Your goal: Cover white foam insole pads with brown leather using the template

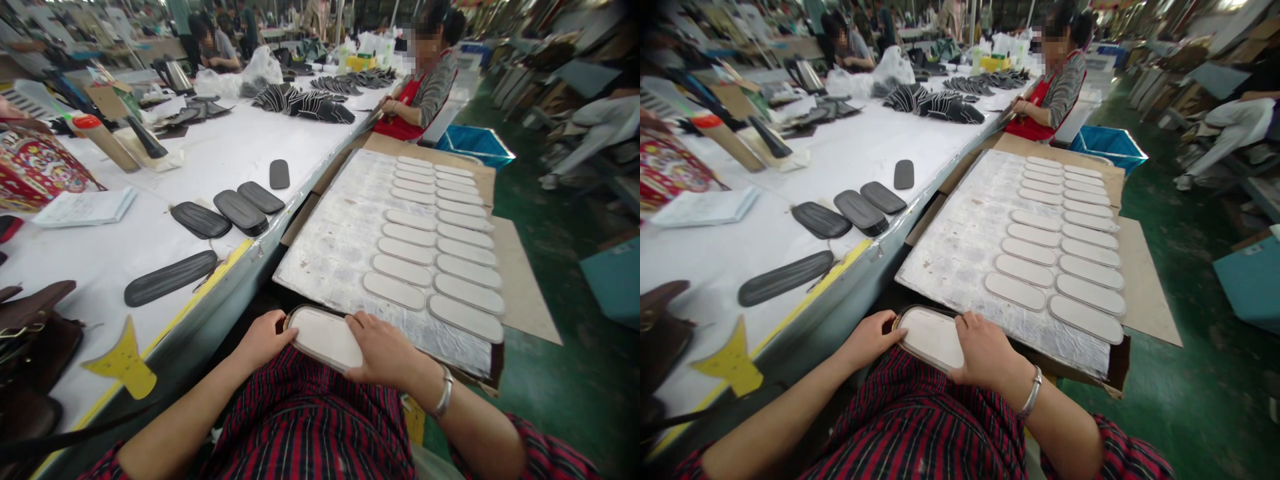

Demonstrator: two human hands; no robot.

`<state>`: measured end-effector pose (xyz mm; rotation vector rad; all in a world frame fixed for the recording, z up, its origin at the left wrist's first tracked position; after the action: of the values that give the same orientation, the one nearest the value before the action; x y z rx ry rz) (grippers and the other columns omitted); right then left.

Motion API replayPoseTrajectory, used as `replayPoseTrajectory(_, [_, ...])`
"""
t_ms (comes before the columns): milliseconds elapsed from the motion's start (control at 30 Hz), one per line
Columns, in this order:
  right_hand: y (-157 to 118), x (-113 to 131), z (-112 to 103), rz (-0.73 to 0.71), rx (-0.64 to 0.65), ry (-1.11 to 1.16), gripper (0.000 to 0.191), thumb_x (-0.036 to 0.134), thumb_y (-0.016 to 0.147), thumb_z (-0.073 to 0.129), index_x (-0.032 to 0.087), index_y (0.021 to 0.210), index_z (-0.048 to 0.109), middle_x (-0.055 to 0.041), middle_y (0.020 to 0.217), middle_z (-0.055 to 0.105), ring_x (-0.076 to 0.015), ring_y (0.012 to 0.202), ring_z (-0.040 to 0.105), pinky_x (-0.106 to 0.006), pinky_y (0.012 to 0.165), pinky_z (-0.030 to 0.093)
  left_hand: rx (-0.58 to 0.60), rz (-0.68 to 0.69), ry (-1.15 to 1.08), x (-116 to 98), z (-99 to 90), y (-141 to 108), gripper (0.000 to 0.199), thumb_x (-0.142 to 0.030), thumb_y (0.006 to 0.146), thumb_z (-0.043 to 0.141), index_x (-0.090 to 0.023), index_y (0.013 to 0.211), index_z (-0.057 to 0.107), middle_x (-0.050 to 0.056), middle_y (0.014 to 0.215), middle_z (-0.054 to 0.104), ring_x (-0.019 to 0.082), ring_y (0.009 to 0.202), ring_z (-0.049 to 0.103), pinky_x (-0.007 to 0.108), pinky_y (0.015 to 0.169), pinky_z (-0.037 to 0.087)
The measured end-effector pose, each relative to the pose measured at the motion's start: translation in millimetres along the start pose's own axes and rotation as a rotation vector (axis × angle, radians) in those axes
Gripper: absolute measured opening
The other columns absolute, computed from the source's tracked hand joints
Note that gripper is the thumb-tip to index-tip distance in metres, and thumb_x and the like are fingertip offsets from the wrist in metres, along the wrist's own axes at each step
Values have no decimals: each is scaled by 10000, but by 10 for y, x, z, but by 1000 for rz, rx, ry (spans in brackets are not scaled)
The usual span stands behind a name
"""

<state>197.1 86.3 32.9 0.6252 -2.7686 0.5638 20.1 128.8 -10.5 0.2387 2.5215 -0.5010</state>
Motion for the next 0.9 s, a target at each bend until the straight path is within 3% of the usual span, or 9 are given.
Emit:
replayPoseTrajectory(167, [-5,41,27,20,-18,-13,718,493,561,687,146,1146,460,-130,1067,485,-282,966,483,-385,830,411,26,5,4,-22,-18,-2,198,-366,729,501,-192,648,455,1,671,515,159,659,481,266,598,314])
replayPoseTrajectory(333, [-16,104,20,-20,-34,-45,818,546,551,687,109,1196,439,-151,1083,490,-296,980,472,-403,844,418,55,25,0,-41,-11,-3,174,-346,728,511,-188,669,464,6,693,524,156,664,480,263,602,315])
replayPoseTrajectory(900, [-36,67,85,-15,-3,-35,882,480,533,718,82,1256,408,-166,1113,477,-300,1001,457,-422,865,422,114,-14,-83,22,44,-2,185,-360,705,549,-183,724,496,7,727,546,158,674,504,260,603,336])
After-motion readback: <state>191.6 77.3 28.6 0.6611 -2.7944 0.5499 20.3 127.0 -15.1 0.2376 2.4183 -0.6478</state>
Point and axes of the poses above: each hand's wrist, its own y-axis towards the middle knuckle, its own z-axis out of the palm, x = y × z, the point moved 10 cm from there along y, towards the middle knuckle
